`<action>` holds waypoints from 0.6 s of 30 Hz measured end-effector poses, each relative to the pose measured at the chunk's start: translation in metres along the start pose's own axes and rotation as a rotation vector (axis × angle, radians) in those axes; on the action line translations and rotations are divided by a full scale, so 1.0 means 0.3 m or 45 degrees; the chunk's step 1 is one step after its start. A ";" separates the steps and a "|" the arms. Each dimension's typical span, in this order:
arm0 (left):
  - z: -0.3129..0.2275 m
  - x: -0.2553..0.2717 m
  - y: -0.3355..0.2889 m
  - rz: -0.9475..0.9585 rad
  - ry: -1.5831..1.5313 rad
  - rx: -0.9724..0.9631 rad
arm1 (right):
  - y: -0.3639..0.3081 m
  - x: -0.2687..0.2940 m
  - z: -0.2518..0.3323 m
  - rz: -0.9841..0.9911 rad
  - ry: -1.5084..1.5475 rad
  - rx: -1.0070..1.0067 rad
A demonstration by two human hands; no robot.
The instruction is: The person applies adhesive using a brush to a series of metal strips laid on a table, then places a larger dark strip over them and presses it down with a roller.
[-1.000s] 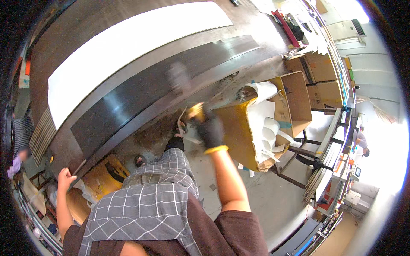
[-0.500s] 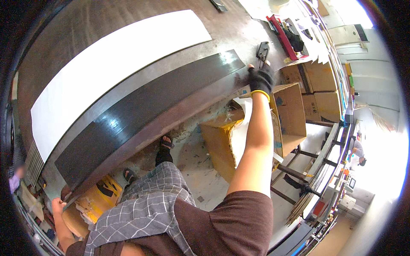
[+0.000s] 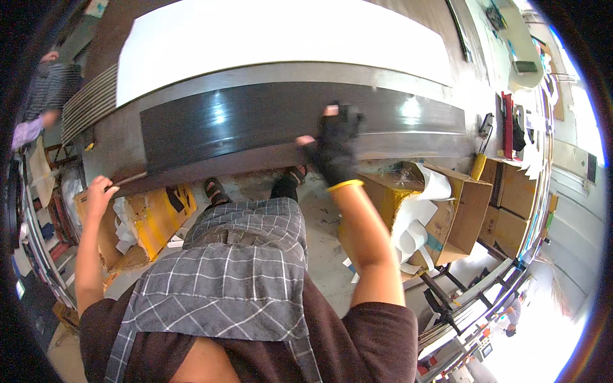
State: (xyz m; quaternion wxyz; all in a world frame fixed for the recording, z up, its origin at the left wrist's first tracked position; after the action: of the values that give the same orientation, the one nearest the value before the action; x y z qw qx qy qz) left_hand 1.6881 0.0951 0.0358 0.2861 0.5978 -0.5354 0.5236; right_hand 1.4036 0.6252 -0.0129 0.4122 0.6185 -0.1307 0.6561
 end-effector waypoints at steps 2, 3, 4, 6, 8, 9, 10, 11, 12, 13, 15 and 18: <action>0.024 -0.010 -0.029 -0.103 -0.057 -0.078 | 0.078 -0.075 0.409 -0.068 0.287 0.095; 0.020 0.000 -0.033 -0.132 -0.080 -0.087 | 0.100 -0.142 0.615 -0.072 0.337 0.095; 0.009 0.005 -0.043 -0.165 -0.108 -0.083 | 0.123 -0.195 0.800 0.040 0.496 0.078; 0.010 0.005 -0.030 -0.224 -0.127 -0.131 | 0.188 -0.270 1.132 0.054 0.604 0.120; 0.000 0.025 -0.037 -0.297 -0.127 -0.204 | 0.241 -0.306 1.393 0.191 0.623 0.232; 0.007 0.021 -0.043 -0.302 -0.127 -0.187 | 0.268 -0.308 1.482 0.285 0.433 0.330; 0.017 0.026 -0.046 -0.311 -0.126 -0.178 | 0.277 -0.312 1.503 0.262 0.516 0.301; 0.022 0.025 -0.047 -0.320 -0.104 -0.206 | 0.273 -0.322 1.492 0.236 0.597 0.267; 0.036 0.016 -0.045 -0.328 -0.084 -0.235 | 0.280 -0.311 1.474 0.212 0.676 0.233; 0.074 0.003 -0.056 -0.345 -0.100 -0.253 | 0.281 -0.246 1.399 0.202 0.759 -0.065; 0.097 0.013 -0.084 -0.357 -0.103 -0.288 | 0.233 -0.195 1.168 0.318 0.509 -0.266; 0.112 0.077 -0.115 -0.221 -0.218 -0.298 | 0.023 -0.158 0.631 -0.660 1.814 -1.463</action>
State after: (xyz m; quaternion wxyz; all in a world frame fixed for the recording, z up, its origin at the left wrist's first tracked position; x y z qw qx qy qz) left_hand 1.7283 0.0661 0.0551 0.3513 0.6469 -0.5615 0.3780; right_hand 1.5270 0.4740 -0.0161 0.7688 -0.2146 -0.0100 0.6023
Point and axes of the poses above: each hand's wrist, its own y-axis towards the middle knuckle, its own x-axis out of the back of the hand, z = x × y, the point moved 8 cm from there along y, towards the middle knuckle, and after that the axes turned 3 degrees about -y, right-handed, at the moved point
